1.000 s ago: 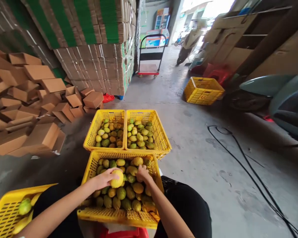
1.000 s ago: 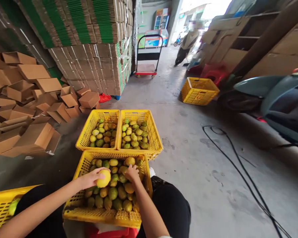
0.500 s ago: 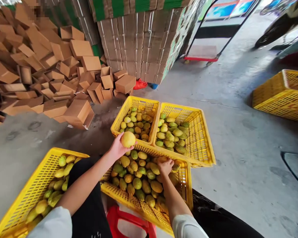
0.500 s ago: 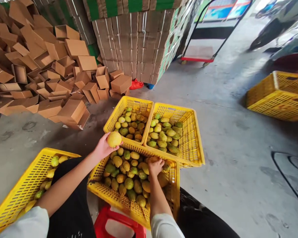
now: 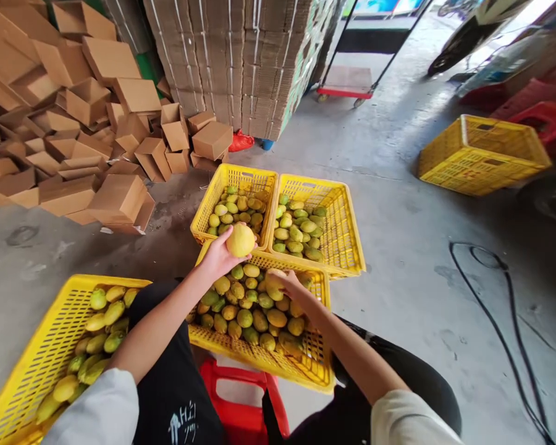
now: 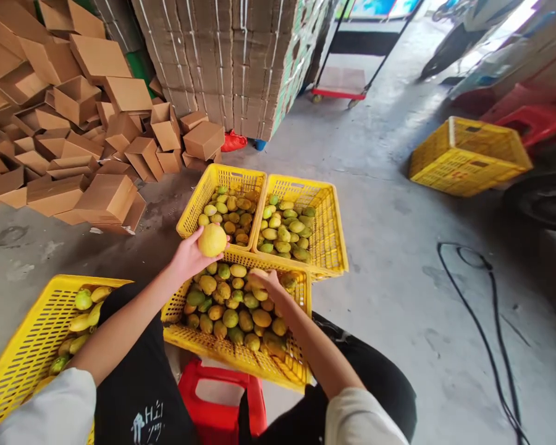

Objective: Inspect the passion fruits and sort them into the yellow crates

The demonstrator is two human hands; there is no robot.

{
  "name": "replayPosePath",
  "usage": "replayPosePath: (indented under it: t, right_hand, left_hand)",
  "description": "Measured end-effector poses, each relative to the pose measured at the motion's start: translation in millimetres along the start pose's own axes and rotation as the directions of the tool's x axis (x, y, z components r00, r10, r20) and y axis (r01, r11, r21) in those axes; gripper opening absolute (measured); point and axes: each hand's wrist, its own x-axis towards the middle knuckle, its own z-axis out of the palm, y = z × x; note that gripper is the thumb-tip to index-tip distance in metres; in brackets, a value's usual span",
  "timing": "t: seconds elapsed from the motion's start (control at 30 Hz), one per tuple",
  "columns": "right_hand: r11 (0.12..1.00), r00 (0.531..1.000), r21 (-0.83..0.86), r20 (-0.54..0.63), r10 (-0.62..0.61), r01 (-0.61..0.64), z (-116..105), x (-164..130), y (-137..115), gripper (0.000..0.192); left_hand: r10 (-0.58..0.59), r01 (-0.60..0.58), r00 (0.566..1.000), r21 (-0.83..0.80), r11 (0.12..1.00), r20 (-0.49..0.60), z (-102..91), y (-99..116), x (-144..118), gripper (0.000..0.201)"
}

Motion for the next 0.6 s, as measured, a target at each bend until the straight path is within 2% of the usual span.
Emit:
replayPosePath:
  t: [0.07, 0.1, 0.13, 0.17, 0.3, 0.43, 0.5, 0.6]
  right_hand:
    - [0.985, 0.995, 0.17, 0.103, -0.014, -0.004, -17.1, -19.8, -19.6, 0.037]
    - [0.905, 0.971, 0.423, 0.231, -0.056, -0.048, -28.2, -31.2, -30.3, 0.035]
    - [0.786, 0.943, 0.613, 0.303, -0.134, -0.085, -40.2, -43.3, -41.0, 0.033]
    - [0.692, 0.92, 0.712, 0.339, -0.195, -0.116, -52.2, -56.0, -51.4, 0.032]
    - [0.479, 0.871, 0.865, 0.346, -0.349, -0.152, -85.6, -100.9, -78.2, 0.029]
    - [0.337, 0.772, 0.906, 0.403, -0.492, -0.258, -85.0, -112.5, -76.4, 0.04]
    - [0.267, 0.773, 0.917, 0.394, -0.497, -0.296, -78.0, -108.2, -71.6, 0.039]
    - [0.201, 0.806, 0.928, 0.373, -0.459, -0.315, -68.2, -100.4, -67.9, 0.032]
  left_hand:
    - [0.008, -0.008, 1.0, -0.012, 1.0, -0.019, 2.5, 1.2, -0.6, 0.038]
    - [0.012, -0.012, 1.0, -0.024, 1.0, -0.027, 3.3, 1.6, -1.0, 0.04]
    - [0.013, -0.014, 0.999, -0.036, 0.999, -0.031, 3.8, 1.6, -1.6, 0.041]
    - [0.009, -0.011, 1.0, -0.044, 0.999, -0.029, 4.2, 1.2, -2.3, 0.041]
    - [-0.031, 0.031, 0.999, 0.005, 1.0, 0.019, 4.7, -5.6, -5.6, 0.039]
    - [-0.042, 0.043, 0.999, 0.083, 0.996, -0.005, 3.8, -18.1, -5.8, 0.036]
    - [-0.047, 0.051, 0.998, 0.123, 0.991, -0.03, 2.9, -24.4, -4.2, 0.034]
    - [-0.038, 0.047, 0.997, 0.154, 0.987, -0.06, 0.6, -34.1, 0.0, 0.029]
